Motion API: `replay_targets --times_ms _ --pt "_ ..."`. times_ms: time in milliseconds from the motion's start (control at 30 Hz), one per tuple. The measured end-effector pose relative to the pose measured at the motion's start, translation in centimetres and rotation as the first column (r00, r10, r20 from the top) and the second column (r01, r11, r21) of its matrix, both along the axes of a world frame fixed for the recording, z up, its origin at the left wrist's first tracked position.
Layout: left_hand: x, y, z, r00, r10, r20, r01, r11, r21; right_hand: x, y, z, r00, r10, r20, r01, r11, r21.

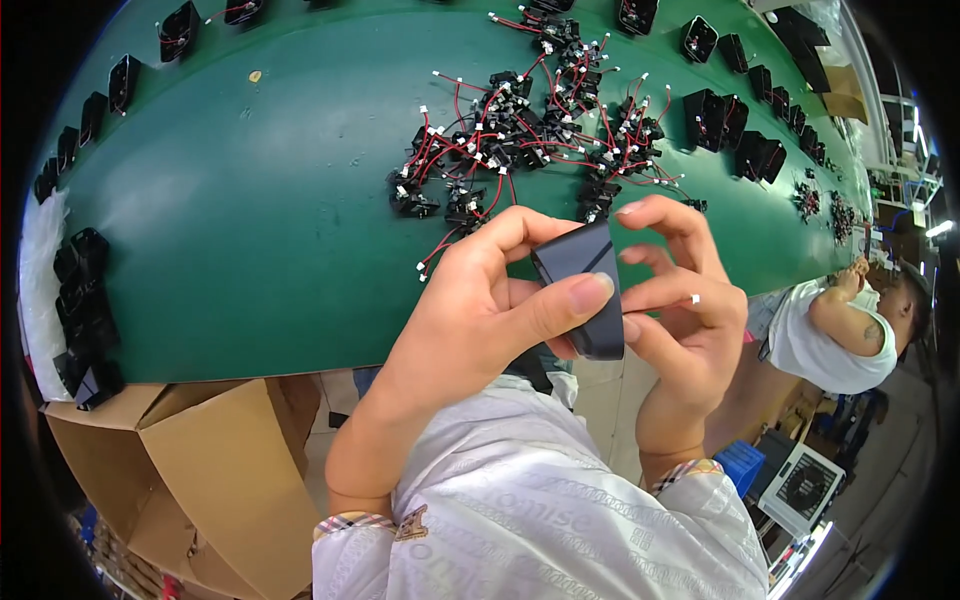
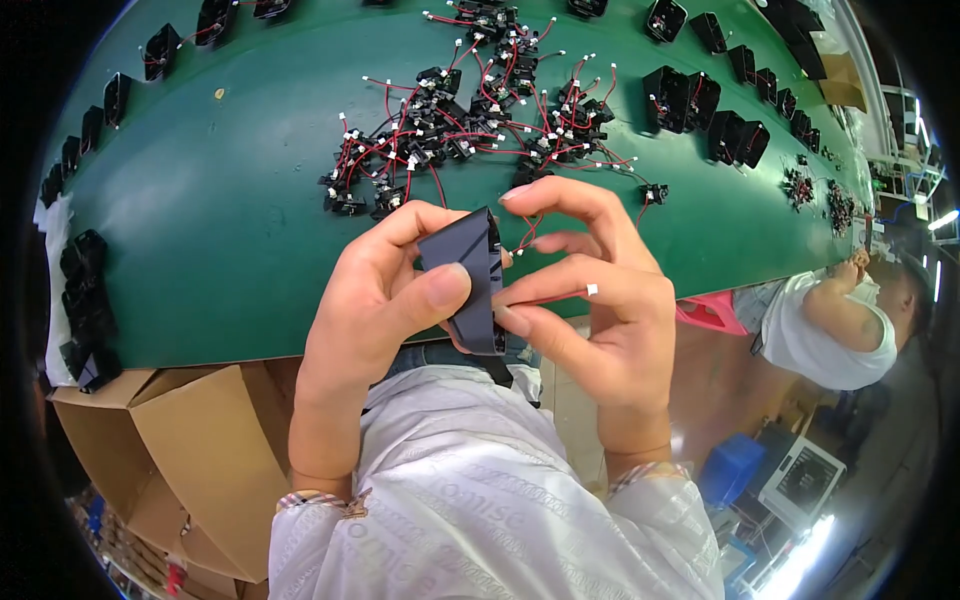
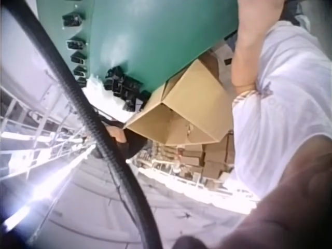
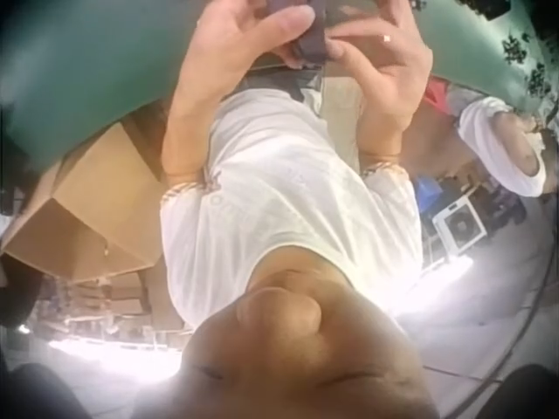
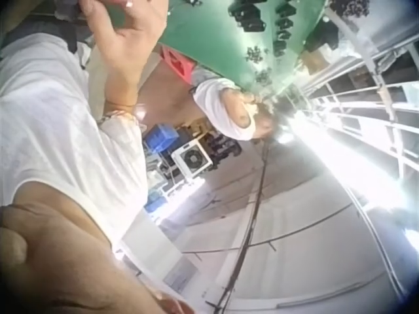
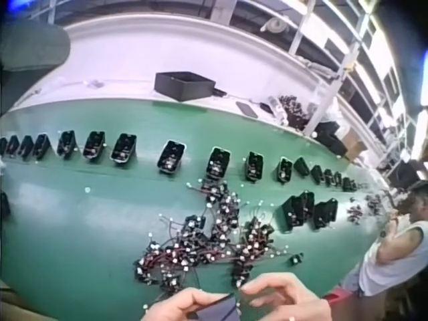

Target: The person inserts wired electronic components into black plastic housings by hand on a production line.

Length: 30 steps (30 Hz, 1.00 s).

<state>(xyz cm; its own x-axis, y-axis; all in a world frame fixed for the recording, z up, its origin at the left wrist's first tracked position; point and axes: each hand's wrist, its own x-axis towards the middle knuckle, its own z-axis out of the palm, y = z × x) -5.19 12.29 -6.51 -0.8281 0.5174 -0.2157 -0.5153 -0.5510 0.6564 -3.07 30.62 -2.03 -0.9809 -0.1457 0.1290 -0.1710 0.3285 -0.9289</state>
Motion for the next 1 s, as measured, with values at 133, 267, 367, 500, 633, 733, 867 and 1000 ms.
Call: replay_targets --times_ms 133,267,367,500,633,733,867,1000 --pt "-0.1 -0.5 -0.1 0.996 -0.036 -0.083 0.033 0.999 -0.035 -0.3 -0.4 1.4 0.997 0.032 -0.063 -0.021 0.986 0.165" --pt "-0.6 -0.8 0.2 0.985 -0.169 -0.026 0.168 0.985 -0.026 -1.0 -0.5 1.1 0.992 0.104 -0.077 -0.096 0.990 0.108" --pt "-0.5 -0.5 -0.1 0.983 -0.183 0.005 0.183 0.982 -0.040 -0.9 -0.6 0.4 0.993 0.101 -0.065 -0.095 0.991 0.092" --pt "0.2 0.3 0.2 1.000 -0.009 -0.015 0.009 0.999 0.037 -0.3 -0.9 -1.3 0.999 0.050 -0.017 -0.053 0.984 -0.173" --pt "-0.5 0.7 0.8 0.999 0.027 0.031 -0.028 0.999 0.047 0.8 -0.8 -1.4 0.996 0.056 0.072 -0.025 0.928 -0.373" --pt "-0.1 1.3 0.7 0.998 0.057 0.032 -0.058 0.998 0.029 0.9 -0.3 -2.2 0.995 0.084 0.058 -0.058 0.933 -0.355" --pt "0.2 1.8 1.2 0.990 0.121 -0.077 -0.129 0.986 -0.104 0.4 -0.7 -1.2 0.963 0.071 0.258 0.065 0.874 -0.482" --pt "0.7 0.1 1.7 0.989 0.013 -0.148 -0.040 0.983 -0.180 -0.4 1.8 -3.1 0.964 0.258 0.070 -0.159 0.764 -0.625"
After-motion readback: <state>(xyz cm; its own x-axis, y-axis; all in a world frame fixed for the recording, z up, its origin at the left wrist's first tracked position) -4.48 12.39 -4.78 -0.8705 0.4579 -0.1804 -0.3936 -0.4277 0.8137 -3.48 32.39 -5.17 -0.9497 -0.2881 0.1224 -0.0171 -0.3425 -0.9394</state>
